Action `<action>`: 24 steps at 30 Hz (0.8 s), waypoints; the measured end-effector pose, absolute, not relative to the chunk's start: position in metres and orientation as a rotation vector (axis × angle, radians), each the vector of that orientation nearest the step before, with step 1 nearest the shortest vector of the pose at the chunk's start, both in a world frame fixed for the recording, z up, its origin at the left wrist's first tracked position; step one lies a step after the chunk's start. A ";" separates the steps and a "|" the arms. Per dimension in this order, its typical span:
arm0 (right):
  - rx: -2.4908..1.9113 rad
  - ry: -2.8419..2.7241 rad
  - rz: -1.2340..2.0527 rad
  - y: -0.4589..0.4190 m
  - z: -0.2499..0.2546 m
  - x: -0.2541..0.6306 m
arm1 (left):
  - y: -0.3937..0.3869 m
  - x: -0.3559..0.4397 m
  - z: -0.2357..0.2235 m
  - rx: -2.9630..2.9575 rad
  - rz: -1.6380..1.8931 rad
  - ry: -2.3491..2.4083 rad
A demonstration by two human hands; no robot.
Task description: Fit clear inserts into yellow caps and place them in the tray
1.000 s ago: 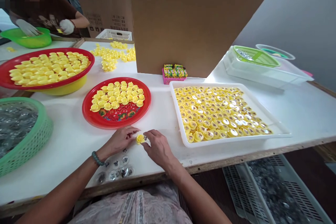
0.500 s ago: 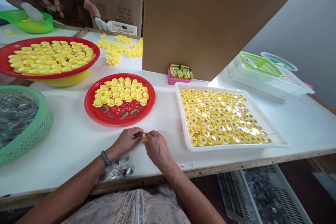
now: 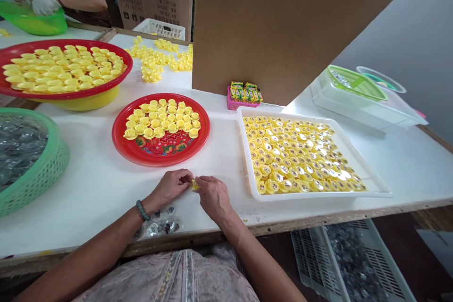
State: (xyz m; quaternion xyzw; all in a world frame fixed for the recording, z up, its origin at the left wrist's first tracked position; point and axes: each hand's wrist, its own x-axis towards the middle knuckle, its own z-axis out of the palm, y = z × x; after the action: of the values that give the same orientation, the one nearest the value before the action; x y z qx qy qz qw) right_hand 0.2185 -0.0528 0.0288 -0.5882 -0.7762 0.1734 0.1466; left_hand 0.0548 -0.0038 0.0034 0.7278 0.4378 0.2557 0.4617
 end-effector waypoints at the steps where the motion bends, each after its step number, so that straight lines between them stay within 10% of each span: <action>1: -1.675 -2.247 0.511 -0.052 0.029 0.220 | -0.004 0.055 0.003 1.788 0.635 1.078; 24: -1.528 -2.274 0.549 -0.052 0.025 0.230 | -0.008 0.056 0.003 1.823 0.684 1.120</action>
State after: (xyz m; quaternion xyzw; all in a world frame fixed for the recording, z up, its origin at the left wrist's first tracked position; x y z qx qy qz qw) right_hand 0.2303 -0.0518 0.0249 -0.5388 -0.8015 0.1934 0.1730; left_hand 0.0558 -0.0078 0.0032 0.7316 0.4496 0.2746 0.4327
